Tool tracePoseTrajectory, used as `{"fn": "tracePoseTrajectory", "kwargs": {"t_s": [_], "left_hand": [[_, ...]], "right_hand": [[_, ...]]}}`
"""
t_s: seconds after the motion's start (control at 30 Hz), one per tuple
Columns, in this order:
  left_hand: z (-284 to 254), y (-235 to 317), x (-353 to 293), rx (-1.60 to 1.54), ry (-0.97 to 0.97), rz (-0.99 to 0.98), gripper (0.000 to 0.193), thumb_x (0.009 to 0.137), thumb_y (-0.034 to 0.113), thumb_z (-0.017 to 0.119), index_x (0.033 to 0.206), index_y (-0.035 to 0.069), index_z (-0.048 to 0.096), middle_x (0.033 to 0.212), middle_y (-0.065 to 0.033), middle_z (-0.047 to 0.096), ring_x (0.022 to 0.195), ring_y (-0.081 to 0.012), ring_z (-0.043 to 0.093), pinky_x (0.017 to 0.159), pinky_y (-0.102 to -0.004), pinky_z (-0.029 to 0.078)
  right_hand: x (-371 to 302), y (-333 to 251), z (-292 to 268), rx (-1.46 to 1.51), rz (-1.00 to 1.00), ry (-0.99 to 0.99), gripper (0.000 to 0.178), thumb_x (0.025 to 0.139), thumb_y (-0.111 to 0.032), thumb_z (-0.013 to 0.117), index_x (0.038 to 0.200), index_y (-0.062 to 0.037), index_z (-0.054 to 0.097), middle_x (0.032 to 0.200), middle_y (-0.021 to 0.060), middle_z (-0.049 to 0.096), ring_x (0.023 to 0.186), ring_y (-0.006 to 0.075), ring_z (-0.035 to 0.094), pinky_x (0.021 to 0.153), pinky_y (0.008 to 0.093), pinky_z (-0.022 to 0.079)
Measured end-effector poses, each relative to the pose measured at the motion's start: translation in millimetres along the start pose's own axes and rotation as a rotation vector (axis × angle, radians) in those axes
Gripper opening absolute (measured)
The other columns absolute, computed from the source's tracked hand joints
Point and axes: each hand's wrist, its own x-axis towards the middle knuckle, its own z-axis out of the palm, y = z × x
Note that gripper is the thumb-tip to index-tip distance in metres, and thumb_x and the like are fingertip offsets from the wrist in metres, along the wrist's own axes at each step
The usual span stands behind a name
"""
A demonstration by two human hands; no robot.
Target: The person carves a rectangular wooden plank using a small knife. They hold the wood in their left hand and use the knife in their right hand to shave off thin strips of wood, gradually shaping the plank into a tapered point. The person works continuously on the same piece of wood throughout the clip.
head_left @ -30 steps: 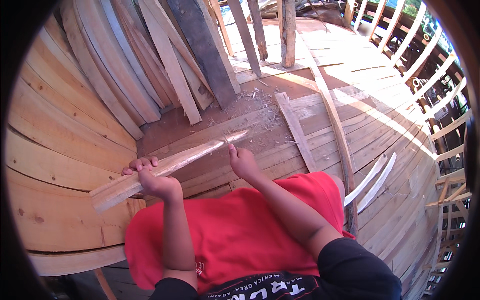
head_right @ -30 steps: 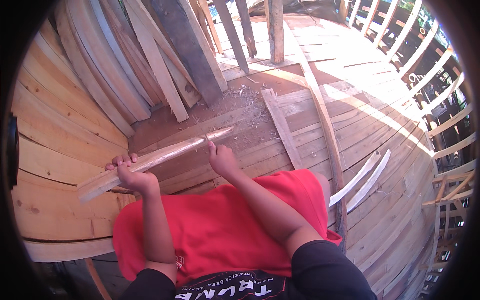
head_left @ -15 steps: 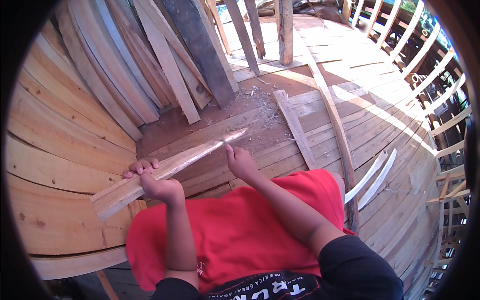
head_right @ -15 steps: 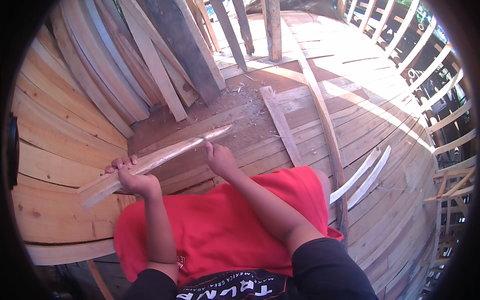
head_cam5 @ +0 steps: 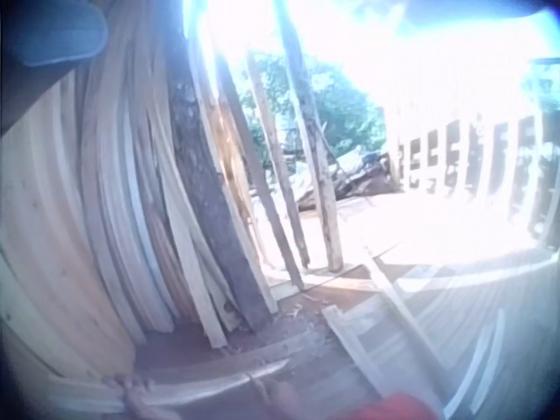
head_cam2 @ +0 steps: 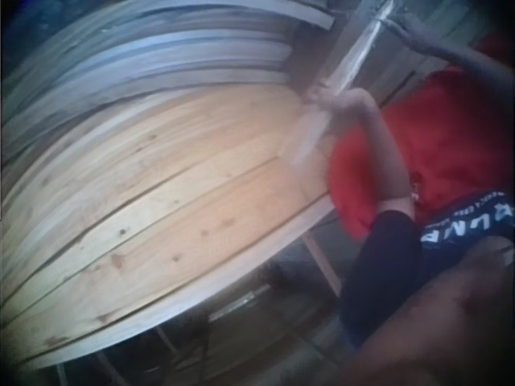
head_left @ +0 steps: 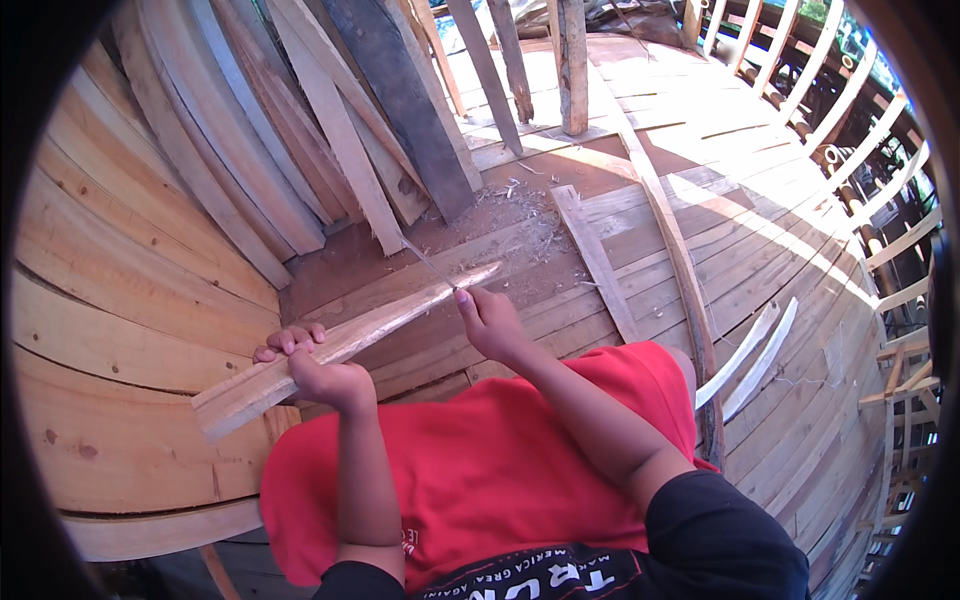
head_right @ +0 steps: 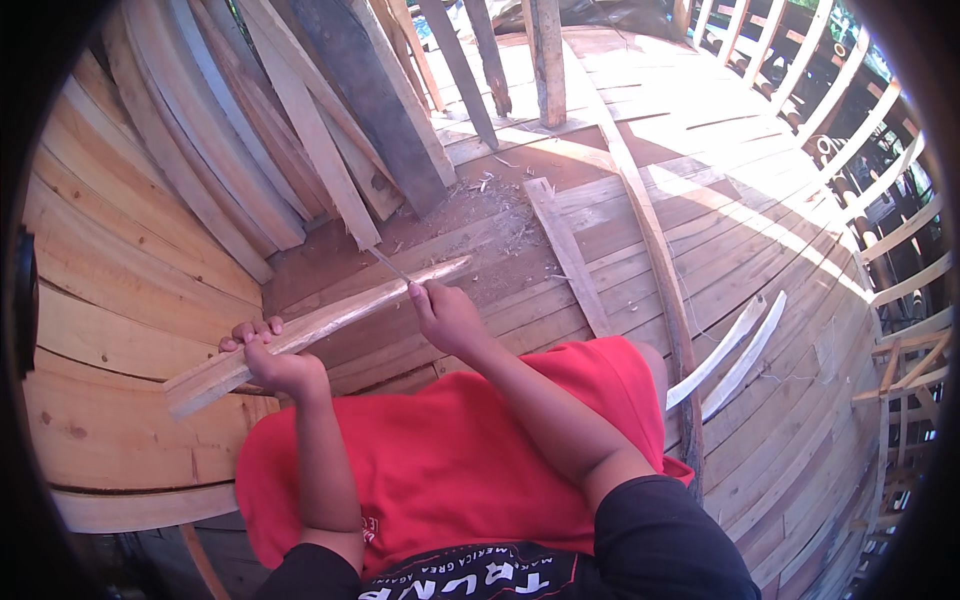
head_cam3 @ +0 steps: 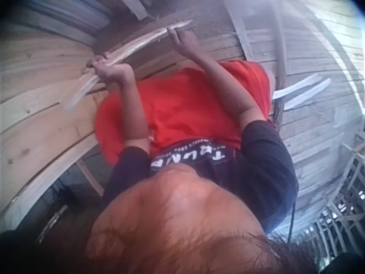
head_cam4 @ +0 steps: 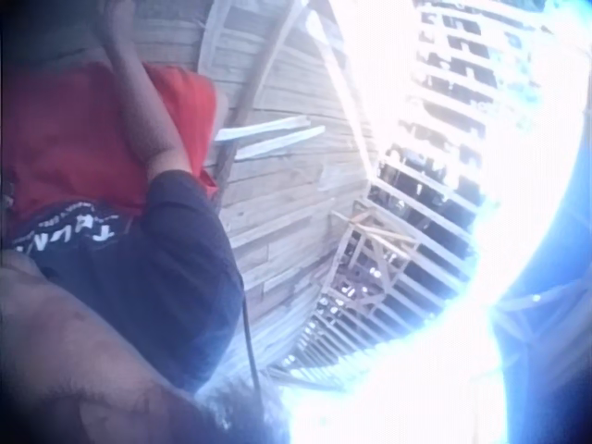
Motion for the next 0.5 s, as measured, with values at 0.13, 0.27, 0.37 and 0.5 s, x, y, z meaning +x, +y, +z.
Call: {"fn": "tracePoseTrajectory", "kwargs": {"t_s": [0.13, 0.27, 0.37, 0.5], "left_hand": [[10, -1, -10, -0.086, -0.017, -0.037, 0.032, 0.071, -0.005, 0.047, 0.095, 0.015, 0.041, 0.080, -0.0006, 0.042, 0.066, -0.0105, 0.040, 0.062, -0.0278, 0.040], [1, -2, 1, -0.013, 0.000, -0.001, 0.033, 0.072, -0.006, 0.048, 0.095, 0.015, 0.042, 0.080, 0.0001, 0.043, 0.066, -0.0104, 0.040, 0.061, -0.0277, 0.040], [0, 0, -2, -0.017, 0.009, -0.011, 0.034, 0.072, -0.008, 0.048, 0.095, 0.016, 0.041, 0.079, 0.0002, 0.043, 0.066, -0.0104, 0.040, 0.061, -0.0278, 0.040], [14, -1, -10, -0.013, 0.003, -0.076, 0.030, 0.076, -0.005, 0.048, 0.096, 0.016, 0.039, 0.080, 0.0006, 0.041, 0.068, -0.0102, 0.039, 0.064, -0.0292, 0.041]], "right_hand": [[-7, 36, 10, -0.056, 0.050, 0.077, 0.049, 0.103, -0.038, 0.039, 0.086, 0.0029, 0.060, 0.072, 0.0260, 0.062, 0.074, 0.0474, 0.060, 0.067, 0.0547, 0.044], [3, 33, 12, -0.089, 0.129, 0.105, 0.049, 0.103, -0.039, 0.039, 0.086, 0.0026, 0.060, 0.073, 0.0263, 0.062, 0.074, 0.0477, 0.060, 0.067, 0.0547, 0.045], [1, 21, 2, 0.035, 0.015, 0.045, 0.051, 0.103, -0.040, 0.038, 0.088, 0.0027, 0.061, 0.075, 0.0270, 0.063, 0.076, 0.0479, 0.061, 0.069, 0.0545, 0.045], [4, 66, 13, -0.187, 0.270, 0.110, 0.050, 0.103, -0.040, 0.039, 0.089, 0.0026, 0.061, 0.077, 0.0272, 0.063, 0.078, 0.0479, 0.061, 0.070, 0.0543, 0.045]]}}
